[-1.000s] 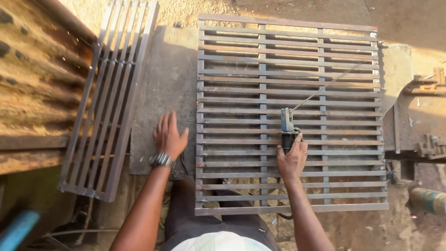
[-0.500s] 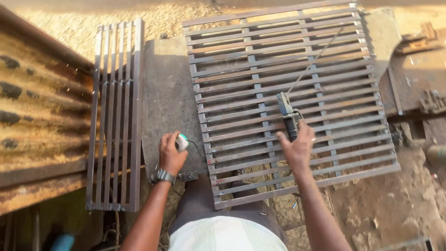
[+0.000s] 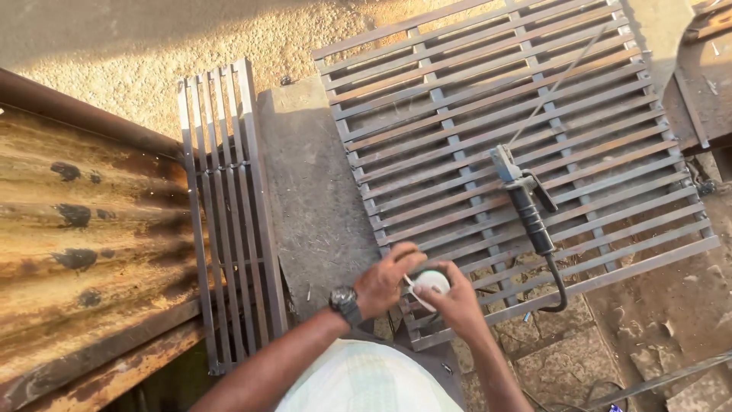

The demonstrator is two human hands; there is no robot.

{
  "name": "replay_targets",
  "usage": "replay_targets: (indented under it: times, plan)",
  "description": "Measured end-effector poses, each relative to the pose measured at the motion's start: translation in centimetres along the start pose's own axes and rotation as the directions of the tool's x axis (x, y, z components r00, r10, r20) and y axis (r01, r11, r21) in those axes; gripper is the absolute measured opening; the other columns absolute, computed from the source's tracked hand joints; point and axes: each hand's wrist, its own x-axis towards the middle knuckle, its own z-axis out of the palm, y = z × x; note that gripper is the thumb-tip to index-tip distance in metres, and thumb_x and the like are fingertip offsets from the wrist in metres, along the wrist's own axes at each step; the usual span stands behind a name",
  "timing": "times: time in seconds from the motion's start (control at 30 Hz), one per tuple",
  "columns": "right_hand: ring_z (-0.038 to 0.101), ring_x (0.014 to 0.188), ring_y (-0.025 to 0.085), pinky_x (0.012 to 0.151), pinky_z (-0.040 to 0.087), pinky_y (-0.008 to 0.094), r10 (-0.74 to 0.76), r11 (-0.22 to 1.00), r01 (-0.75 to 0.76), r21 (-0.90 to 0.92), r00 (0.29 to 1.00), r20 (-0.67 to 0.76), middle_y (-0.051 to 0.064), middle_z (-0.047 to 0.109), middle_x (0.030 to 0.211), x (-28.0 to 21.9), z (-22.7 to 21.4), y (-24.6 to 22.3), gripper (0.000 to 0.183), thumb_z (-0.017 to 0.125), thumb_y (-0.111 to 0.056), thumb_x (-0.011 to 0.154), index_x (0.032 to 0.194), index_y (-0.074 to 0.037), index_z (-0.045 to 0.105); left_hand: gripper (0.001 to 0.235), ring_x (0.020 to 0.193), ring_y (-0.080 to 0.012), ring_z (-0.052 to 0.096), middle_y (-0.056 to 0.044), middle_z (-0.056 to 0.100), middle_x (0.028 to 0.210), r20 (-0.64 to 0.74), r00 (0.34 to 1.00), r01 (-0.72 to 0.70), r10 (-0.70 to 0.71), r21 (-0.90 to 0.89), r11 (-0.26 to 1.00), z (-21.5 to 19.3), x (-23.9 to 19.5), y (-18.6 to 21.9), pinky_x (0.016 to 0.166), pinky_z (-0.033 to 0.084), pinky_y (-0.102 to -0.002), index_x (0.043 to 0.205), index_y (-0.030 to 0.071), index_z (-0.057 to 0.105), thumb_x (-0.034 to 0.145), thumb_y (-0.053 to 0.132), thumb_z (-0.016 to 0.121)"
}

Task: Measuring and welding metal bars to fabricate a grate.

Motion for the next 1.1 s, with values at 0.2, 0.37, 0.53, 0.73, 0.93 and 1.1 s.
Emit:
replay_targets:
  times: [0.2, 0.37, 0.53, 0.73, 0.93, 1.1]
  plan:
    - [0.075, 0.096, 0.024, 0.076, 0.065, 0.037, 0.097, 0.838, -0.090, -0.537, 0.995, -0.016, 0.009, 0.065, 0.126, -4.7, -1.6, 1.9, 0.059, 0.082, -0.024, 0.079, 0.134, -0.019, 0.062, 0.034, 0.108, -0.0316, 0.071, -0.016, 0.064, 0.130, -0.426, 0.904, 0.094, 0.018, 0.239, 0.967, -7.5, 7.3, -9.3, 0.090, 0.063, -0.036, 0.124, 0.005, 0.063, 0.095, -0.009, 0.054]
    - [0.074, 0.090, 0.025, 0.079, 0.060, 0.041, -0.033, 0.684, -0.110, -0.721, 0.983, -0.182, 0.006, 0.067, 0.109, -6.5, -2.1, 8.3, 0.042, 0.080, -0.032, 0.080, 0.122, -0.030, 0.075, 0.041, 0.111, -0.0350, 0.067, -0.016, 0.064, 0.132, -0.466, 0.831, 0.423, -0.302, 0.178, 0.889, -13.8, 13.0, -11.2, 0.089, 0.058, -0.041, 0.122, 0.010, 0.065, 0.084, -0.005, 0.060]
    - [0.072, 0.085, 0.023, 0.078, 0.058, 0.041, 0.026, 0.615, -0.303, -0.728, 0.930, -0.366, 0.003, 0.063, 0.105, -5.7, 0.3, 4.8, 0.040, 0.075, -0.036, 0.084, 0.124, -0.034, 0.072, 0.053, 0.116, -0.0398, 0.060, -0.018, 0.063, 0.128, -0.221, 0.890, 0.455, -0.400, 0.357, 0.816, -15.1, 16.7, -14.7, 0.095, 0.051, -0.050, 0.127, 0.009, 0.063, 0.076, -0.003, 0.066]
    - [0.073, 0.081, 0.024, 0.077, 0.059, 0.040, 0.017, 0.661, -0.354, -0.661, 0.888, -0.459, 0.006, 0.061, 0.106, -4.9, 1.3, 3.8, 0.040, 0.077, -0.034, 0.084, 0.123, -0.034, 0.074, 0.028, 0.113, -0.0415, 0.062, -0.020, 0.067, 0.117, -0.085, 0.930, 0.343, -0.356, 0.543, 0.766, -14.6, 21.1, -13.2, 0.094, 0.052, -0.052, 0.112, 0.005, 0.067, 0.084, 0.007, 0.067]
    - [0.071, 0.089, 0.025, 0.078, 0.059, 0.041, -0.118, 0.629, -0.396, -0.669, 0.802, -0.586, 0.007, 0.064, 0.102, -4.7, -2.8, 12.2, 0.041, 0.083, -0.034, 0.078, 0.118, -0.031, 0.077, 0.018, 0.108, -0.0361, 0.066, -0.017, 0.068, 0.111, -0.031, 0.957, 0.251, -0.289, 0.590, 0.767, -7.9, 23.7, -14.1, 0.087, 0.055, -0.049, 0.104, 0.007, 0.068, 0.087, 0.011, 0.061]
    - [0.075, 0.087, 0.021, 0.079, 0.065, 0.037, 0.125, 0.560, -0.497, -0.663, 0.841, -0.526, 0.009, 0.063, 0.104, -5.7, -5.9, 14.0, 0.040, 0.079, -0.035, 0.084, 0.124, -0.032, 0.076, 0.020, 0.107, -0.0347, 0.064, -0.016, 0.066, 0.108, -0.262, 0.941, 0.320, -0.213, 0.492, 0.810, -3.4, 26.6, -13.3, 0.087, 0.052, -0.050, 0.106, 0.007, 0.066, 0.089, 0.009, 0.058]
